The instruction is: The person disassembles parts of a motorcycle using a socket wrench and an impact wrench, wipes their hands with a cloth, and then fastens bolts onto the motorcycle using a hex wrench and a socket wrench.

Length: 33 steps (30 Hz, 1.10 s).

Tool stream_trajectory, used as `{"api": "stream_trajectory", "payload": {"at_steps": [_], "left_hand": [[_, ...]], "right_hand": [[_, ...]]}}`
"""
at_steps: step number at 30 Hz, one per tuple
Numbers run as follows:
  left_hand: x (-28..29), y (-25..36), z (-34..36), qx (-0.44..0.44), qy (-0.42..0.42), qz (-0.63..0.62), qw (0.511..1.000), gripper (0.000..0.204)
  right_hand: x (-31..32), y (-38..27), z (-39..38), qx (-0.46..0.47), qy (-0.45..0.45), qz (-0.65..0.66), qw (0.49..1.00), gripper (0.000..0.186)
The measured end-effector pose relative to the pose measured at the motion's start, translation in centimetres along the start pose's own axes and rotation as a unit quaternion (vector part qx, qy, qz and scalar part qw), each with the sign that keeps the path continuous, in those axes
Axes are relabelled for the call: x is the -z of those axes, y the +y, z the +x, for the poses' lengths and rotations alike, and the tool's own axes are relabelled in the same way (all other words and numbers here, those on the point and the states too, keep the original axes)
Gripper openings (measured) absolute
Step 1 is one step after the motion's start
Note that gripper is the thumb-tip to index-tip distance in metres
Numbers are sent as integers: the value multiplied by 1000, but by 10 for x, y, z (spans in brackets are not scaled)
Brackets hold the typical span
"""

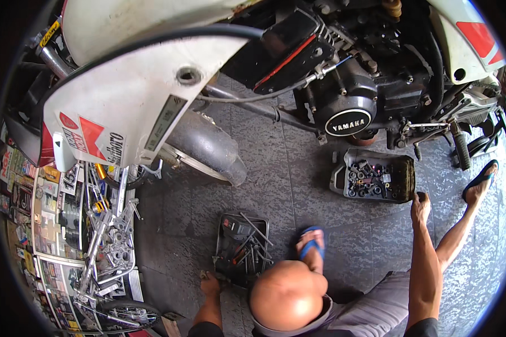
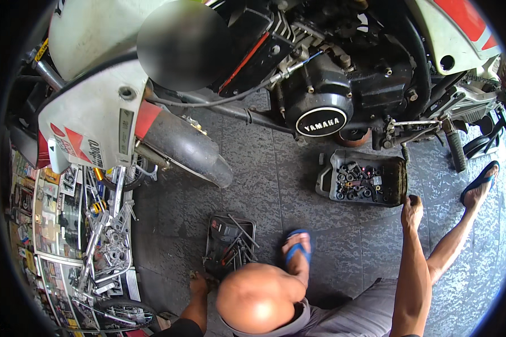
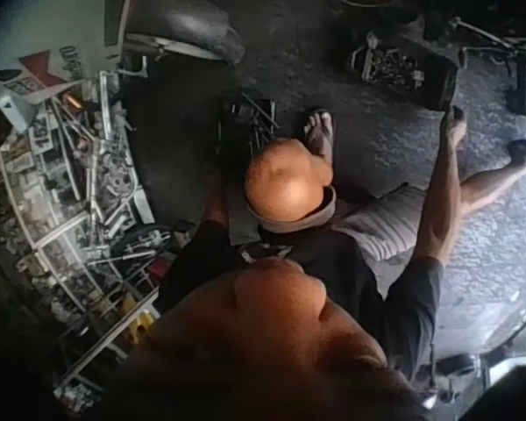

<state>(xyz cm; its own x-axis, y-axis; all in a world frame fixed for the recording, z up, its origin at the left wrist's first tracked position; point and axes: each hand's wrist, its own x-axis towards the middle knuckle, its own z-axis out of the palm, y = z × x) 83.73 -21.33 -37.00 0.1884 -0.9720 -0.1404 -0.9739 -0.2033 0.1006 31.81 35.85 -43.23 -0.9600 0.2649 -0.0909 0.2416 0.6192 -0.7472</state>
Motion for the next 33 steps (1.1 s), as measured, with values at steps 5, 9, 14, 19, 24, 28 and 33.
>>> {"api": "stream_trajectory", "payload": {"at_steps": [5, 9, 14, 19, 24, 28, 33], "left_hand": [[0, -1, 25, -23, 6, 11, 1000, 59], [27, 36, 1, -77, -41, 41, 995, 57], [32, 66, -4, -57, 13, -13, 998, 86], [22, 47, 15, -3, -2, -3, 1000, 67], [26, 40, 19, 46, 72, -21, 996, 51], [31, 30, 45, 62, 137, -69, 986, 51], [16, 56, 87, 13, 139, -116, 983, 61]], "right_hand": [[-16, 7, -21, 1, -1, 42, 999, 27], [-20, 62, -47, -34, -1, 54, 998, 26], [-26, 89, -59, -17, -46, 38, 998, 28], [-22, 59, -49, -18, -145, 85, 986, 25], [-1, 56, -47, -36, -153, 68, 985, 26], [20, 60, -49, -33, -166, 21, 985, 26], [39, 55, -41, 2, -158, -49, 986, 24]]}}
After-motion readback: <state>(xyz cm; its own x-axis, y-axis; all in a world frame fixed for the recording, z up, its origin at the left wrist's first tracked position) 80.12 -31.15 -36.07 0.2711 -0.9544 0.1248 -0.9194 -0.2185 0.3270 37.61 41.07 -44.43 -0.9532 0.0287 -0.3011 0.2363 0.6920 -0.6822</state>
